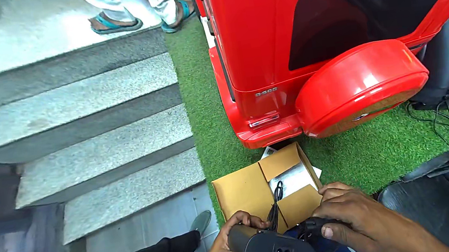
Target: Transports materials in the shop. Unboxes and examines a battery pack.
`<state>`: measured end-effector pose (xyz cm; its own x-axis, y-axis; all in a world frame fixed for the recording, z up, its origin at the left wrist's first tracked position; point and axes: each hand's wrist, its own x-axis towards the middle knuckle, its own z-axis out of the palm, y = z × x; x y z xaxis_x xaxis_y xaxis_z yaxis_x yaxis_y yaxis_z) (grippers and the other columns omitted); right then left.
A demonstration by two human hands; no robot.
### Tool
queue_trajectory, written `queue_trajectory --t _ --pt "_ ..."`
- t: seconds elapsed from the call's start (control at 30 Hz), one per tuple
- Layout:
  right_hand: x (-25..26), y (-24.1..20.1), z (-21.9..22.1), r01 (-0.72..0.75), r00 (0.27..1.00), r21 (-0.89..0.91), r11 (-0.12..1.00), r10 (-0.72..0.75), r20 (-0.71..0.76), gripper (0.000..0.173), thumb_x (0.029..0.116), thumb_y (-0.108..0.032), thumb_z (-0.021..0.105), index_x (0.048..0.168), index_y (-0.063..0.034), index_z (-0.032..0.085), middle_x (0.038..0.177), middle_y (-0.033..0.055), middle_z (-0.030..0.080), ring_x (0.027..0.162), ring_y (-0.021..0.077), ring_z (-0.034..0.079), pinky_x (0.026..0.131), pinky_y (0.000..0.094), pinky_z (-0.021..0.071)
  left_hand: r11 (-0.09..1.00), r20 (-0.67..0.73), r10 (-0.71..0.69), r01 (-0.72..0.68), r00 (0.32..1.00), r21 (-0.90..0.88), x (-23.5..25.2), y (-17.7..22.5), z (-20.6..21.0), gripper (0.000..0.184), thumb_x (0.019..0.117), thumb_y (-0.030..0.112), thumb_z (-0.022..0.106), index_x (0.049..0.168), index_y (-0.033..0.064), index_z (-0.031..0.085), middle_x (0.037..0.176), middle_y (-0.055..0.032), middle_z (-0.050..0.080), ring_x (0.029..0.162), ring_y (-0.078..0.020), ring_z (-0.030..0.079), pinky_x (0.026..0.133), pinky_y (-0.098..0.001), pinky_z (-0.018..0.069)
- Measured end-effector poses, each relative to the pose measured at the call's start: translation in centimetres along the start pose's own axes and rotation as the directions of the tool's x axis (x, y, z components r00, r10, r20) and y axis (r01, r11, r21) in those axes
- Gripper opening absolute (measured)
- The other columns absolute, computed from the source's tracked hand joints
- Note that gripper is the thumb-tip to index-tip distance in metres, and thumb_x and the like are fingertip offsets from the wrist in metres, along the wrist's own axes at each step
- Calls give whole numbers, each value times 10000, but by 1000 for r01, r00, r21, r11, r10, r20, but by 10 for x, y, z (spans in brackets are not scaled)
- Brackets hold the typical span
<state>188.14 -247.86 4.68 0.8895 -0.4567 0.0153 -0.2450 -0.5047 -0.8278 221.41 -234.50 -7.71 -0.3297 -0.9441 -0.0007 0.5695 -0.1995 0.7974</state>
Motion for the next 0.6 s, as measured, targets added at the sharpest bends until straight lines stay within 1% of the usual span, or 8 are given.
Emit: queue_trajectory --t 0.1,0.2,0.27,0.3,0.37,0.4,0.5,0.6 --pt "0 -4 0 -1 1000 3 1000 1 -9 443 1103 -427 370 1110 -134 702 914 2 703 1027 150 654 1138 419 386 1000 23 -5 4 1000 21 -3 2 -2 601 726 71 874 1246 176 592 1228 -125 678 1213 -319 633 1078 -527 489" --pt "1 -6 -2 7 1000 28 1000 -6 -18 450 1103 -427 371 1111 -126 706 926 7 704 1038 146 652 1150 423 378 996 31 -9 6 999 89 -8 6 -6 643 734 101 885 1287 195 571 1256 -81 671 1194 -254 643 1054 -470 517" --pt "2 -7 -2 13 1000 56 998 -12 -18 453 1106 -420 372 1112 -111 702 929 19 701 1030 149 653 1159 430 369 998 30 11 -13 999 64 -10 7 -7 627 768 165 873 1320 215 579 1263 -58 678 1169 -211 656 1022 -417 538" --pt "3 -6 -2 16 1000 65 998 -14 -17 453 1107 -415 372 1116 -105 701 934 27 705 1032 154 656 1162 433 367 999 22 21 -22 1000 49 -10 7 -6 608 798 213 858 1340 230 581 1262 -31 683 1150 -169 661 998 -371 549" --pt "4 -6 -2 16 1000 72 997 -15 -17 454 1107 -410 372 1132 -98 702 948 38 710 1049 167 654 1159 433 369 999 -9 49 -48 999 12 -10 9 1 550 881 345 780 1386 247 588 1267 31 693 1142 -85 658 980 -289 549" --pt "6 -5 -2 23 999 72 997 -21 -25 453 1106 -411 375 1133 -99 703 941 39 710 1048 171 652 1152 433 373 997 -17 72 -72 997 -18 -10 7 1 534 913 409 731 1394 232 585 1276 30 687 1153 -81 648 985 -282 537" --pt "12 -5 -2 68 997 61 996 -65 -47 435 1102 -407 406 1126 -97 711 921 42 709 1011 173 661 1137 427 386 990 -78 134 -137 988 -37 -2 6 6 516 963 557 608 1351 217 629 1261 22 697 1168 -87 645 1006 -295 525" --pt "16 -11 -3 86 996 65 994 -84 -36 424 1102 -391 412 1132 -96 716 950 44 723 1035 175 661 1125 425 394 991 -302 134 -124 944 55 6 15 28 495 951 628 544 1213 250 727 1108 52 763 1030 -48 710 913 -264 583"
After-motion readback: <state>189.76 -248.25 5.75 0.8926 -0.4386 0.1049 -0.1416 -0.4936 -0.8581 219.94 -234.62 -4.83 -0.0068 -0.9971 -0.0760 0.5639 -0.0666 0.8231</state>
